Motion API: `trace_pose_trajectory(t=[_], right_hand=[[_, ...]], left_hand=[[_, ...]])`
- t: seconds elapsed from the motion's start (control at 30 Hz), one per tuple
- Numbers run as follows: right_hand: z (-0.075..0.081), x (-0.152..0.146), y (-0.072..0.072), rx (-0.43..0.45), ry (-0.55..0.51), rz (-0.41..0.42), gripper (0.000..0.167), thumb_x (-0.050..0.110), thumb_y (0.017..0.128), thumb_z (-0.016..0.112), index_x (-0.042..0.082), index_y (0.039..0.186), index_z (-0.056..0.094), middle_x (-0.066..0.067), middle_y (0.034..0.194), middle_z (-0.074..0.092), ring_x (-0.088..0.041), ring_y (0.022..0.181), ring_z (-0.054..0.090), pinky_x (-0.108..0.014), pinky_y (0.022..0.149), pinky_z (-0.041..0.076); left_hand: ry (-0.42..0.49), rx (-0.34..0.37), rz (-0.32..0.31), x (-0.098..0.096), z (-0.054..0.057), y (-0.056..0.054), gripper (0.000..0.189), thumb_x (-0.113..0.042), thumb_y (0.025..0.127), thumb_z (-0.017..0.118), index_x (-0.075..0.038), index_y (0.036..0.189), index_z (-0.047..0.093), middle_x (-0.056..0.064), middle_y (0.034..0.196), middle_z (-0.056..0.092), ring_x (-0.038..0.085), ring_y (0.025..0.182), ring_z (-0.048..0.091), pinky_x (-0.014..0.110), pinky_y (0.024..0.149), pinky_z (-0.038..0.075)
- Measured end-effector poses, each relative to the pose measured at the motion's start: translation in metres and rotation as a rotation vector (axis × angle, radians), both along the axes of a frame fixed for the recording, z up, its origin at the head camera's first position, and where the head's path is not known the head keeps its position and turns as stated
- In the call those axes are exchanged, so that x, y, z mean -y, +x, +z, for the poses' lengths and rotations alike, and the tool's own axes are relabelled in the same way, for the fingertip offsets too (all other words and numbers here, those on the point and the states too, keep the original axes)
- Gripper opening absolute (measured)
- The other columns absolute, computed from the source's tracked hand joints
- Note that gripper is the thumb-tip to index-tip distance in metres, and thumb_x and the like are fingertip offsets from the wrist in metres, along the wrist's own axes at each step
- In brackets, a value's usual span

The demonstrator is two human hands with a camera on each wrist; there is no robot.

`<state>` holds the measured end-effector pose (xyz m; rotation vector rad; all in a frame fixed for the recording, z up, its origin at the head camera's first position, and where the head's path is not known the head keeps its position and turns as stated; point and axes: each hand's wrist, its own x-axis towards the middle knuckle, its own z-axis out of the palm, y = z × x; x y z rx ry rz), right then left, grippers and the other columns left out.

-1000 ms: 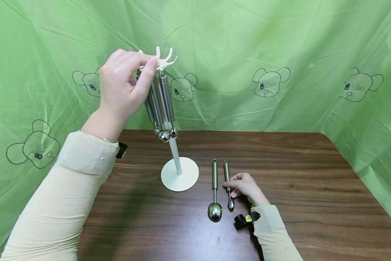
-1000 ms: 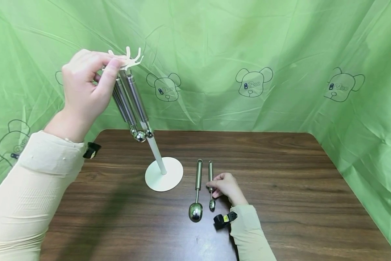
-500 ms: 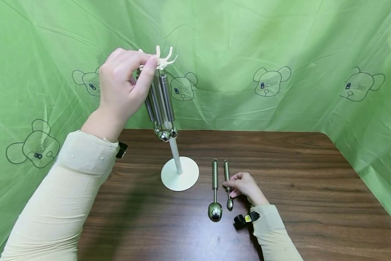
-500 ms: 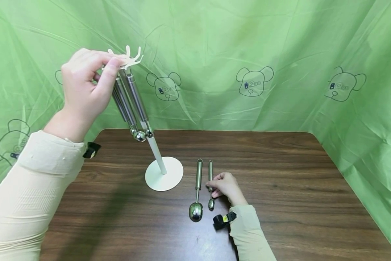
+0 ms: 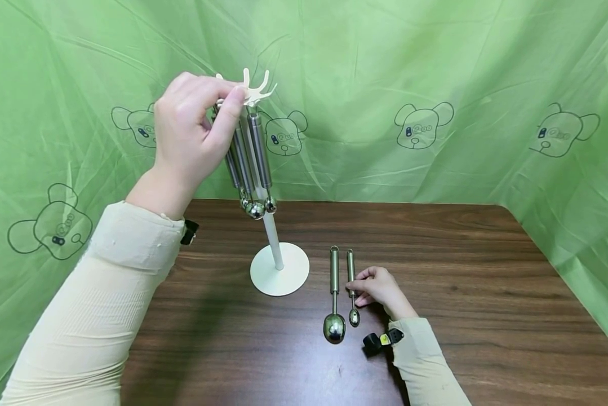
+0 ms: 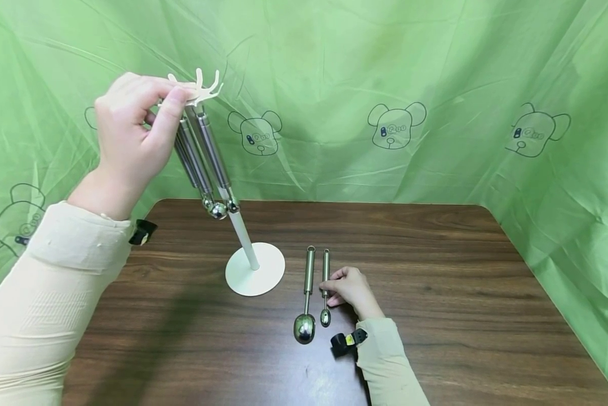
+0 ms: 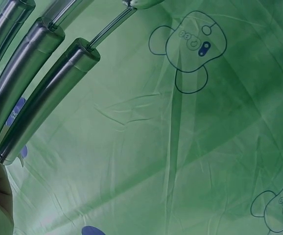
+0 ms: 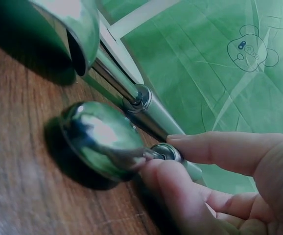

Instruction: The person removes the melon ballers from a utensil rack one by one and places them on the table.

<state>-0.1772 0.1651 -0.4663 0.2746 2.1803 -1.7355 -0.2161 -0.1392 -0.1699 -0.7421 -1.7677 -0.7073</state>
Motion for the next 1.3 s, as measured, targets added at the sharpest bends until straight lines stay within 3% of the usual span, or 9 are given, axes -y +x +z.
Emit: trace_pose_trajectory(t=[0.37, 1.3], right_hand=[[0.003, 0.000, 0.000, 0.008, -0.050, 0.029, 0.041, 0.004, 0.086, 0.072, -0.013, 0.113, 0.047, -0.005, 0.064, 0.060, -0.008, 0.045, 0.061, -0.023, 0.047, 0.054], [0.009, -0.010, 0.002, -0.026, -0.034, 0.072, 0.041, 0.016, 0.090, 0.070, -0.011, 0.115, 0.051, -0.011, 0.070, 0.065, -0.010, 0.047, 0.061, -0.025, 0.049, 0.055]], left_hand=[[0.005, -0.005, -0.002, 0.000, 0.000, -0.001, 0.032, -0.027, 0.094, 0.057, -0.003, 0.089, 0.077, 0.013, 0.088, 0.077, 0.027, 0.065, 0.049, 0.032, 0.070, 0.033], [-0.024, 0.005, 0.006, 0.001, 0.002, 0.002, 0.032, -0.027, 0.095, 0.057, -0.002, 0.089, 0.076, 0.013, 0.090, 0.077, 0.027, 0.068, 0.052, 0.032, 0.071, 0.034]])
